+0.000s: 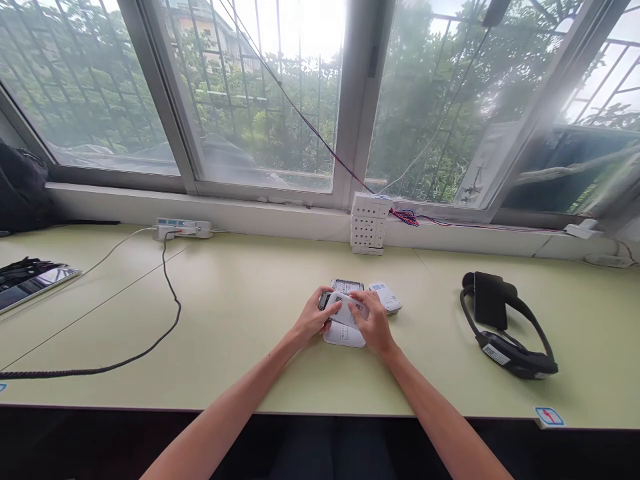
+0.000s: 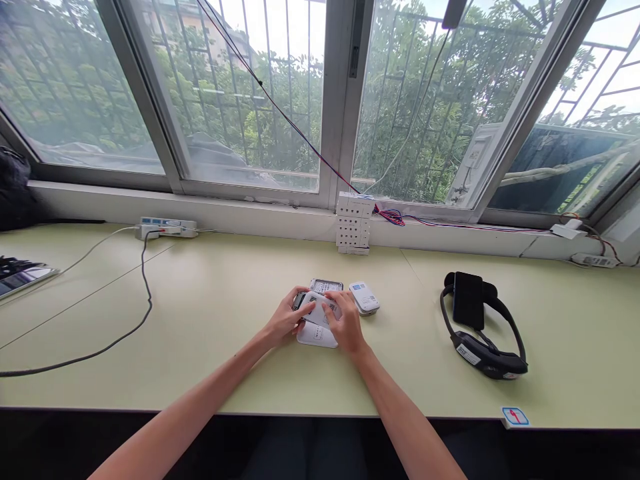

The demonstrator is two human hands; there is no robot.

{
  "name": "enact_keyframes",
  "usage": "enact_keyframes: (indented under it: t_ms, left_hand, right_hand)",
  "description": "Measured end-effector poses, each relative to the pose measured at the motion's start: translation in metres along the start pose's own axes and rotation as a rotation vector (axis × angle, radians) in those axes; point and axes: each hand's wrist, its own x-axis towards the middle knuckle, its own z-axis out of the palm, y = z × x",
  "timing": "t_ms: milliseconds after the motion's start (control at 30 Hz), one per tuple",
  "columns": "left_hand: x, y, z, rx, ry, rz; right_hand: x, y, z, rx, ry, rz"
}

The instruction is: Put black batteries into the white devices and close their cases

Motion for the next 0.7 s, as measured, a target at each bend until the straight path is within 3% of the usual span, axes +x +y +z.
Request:
enact_keyframes:
  t_ms: [300, 700]
  left_hand:
    - [0.0041, -0.0046, -0.0033, -0.039, 0.069, -0.017]
    - [0.0084, -0.0089, -0.0087, -0.132, 0.117, -0.009]
  right_hand:
    - [0.0016, -0.0003, -0.0012, -0.042, 0.026, -0.008]
    - [-0.0013, 0.0080, 0.0011, -0.004, -0.104, 0.018]
